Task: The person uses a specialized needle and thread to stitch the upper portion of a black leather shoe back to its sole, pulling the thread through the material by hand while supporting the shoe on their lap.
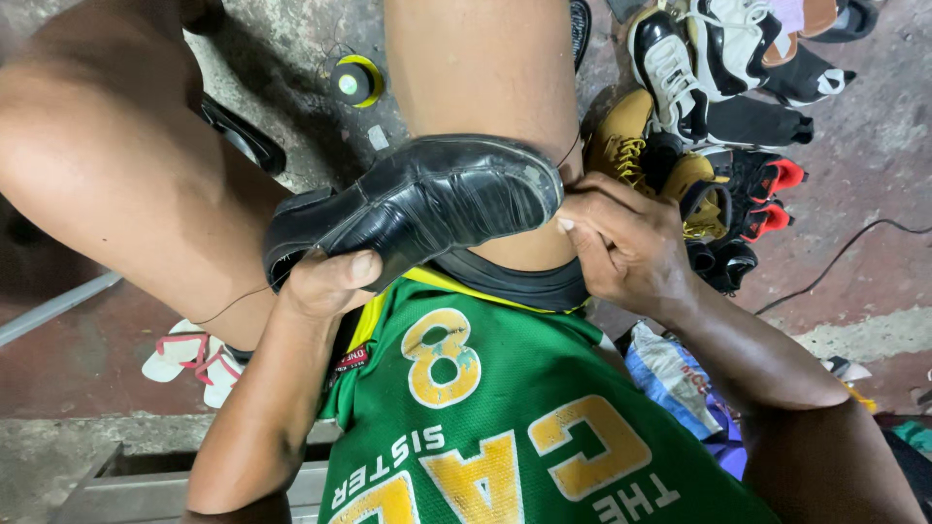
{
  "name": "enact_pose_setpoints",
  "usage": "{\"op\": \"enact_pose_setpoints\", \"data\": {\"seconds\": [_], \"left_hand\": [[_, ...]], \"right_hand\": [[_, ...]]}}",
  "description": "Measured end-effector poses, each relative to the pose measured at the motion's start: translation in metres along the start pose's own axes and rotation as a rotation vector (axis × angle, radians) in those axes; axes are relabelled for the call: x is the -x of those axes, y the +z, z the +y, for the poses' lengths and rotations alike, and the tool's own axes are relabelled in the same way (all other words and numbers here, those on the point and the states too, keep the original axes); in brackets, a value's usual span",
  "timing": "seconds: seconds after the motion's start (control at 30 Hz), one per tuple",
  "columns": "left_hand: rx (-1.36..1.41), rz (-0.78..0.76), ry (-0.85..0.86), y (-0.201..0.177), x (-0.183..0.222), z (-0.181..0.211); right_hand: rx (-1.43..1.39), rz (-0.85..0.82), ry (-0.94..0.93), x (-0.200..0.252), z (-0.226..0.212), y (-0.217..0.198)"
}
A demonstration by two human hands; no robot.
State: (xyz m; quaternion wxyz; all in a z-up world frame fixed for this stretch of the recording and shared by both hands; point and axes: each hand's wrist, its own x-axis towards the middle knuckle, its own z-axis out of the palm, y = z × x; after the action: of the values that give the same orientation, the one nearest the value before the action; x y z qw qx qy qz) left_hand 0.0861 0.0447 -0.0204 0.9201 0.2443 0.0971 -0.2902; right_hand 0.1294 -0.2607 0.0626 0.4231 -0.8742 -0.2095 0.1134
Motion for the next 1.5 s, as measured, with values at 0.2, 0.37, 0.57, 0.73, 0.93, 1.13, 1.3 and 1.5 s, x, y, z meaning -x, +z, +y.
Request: {"op": "enact_pose_setpoints", "data": {"seconds": [0.2, 0.37, 0.57, 0.73, 0.93, 1.13, 1.3, 1.5], "left_hand": [[-0.088, -0.012, -0.03, 0.001, -0.002, 0.001], [-0.086, -0.01, -0.017, 0.0, -0.003, 0.0], [0.014, -0.009, 0.053, 0.005, -0.003, -0.005], [0.146, -0.063, 0.221, 0.009, 0.007, 0.003], [0.219, -0.029, 0.113, 0.022, -0.006, 0.015], [0.092, 0.25, 0.145, 0.055, -0.005, 0.029], [-0.129, 0.086, 0.036, 0.053, 0.025, 0.034], [-0.632, 0.059, 0.132, 0.049, 0.043, 0.037]], "right_hand": [[0.107, -0.018, -0.083, -0.008, -0.002, -0.006], [0.124, -0.024, -0.114, -0.016, -0.007, -0.006], [0.042, -0.06, -0.049, -0.021, -0.006, -0.006], [0.12, -0.015, 0.0, -0.026, -0.005, -0.014], [0.25, 0.082, -0.163, -0.038, 0.002, -0.014], [0.056, 0.235, -0.291, -0.016, -0.031, 0.004], [0.198, -0.033, -0.26, -0.04, -0.071, 0.066], [0.249, 0.017, -0.228, -0.067, -0.079, 0.079]]}}
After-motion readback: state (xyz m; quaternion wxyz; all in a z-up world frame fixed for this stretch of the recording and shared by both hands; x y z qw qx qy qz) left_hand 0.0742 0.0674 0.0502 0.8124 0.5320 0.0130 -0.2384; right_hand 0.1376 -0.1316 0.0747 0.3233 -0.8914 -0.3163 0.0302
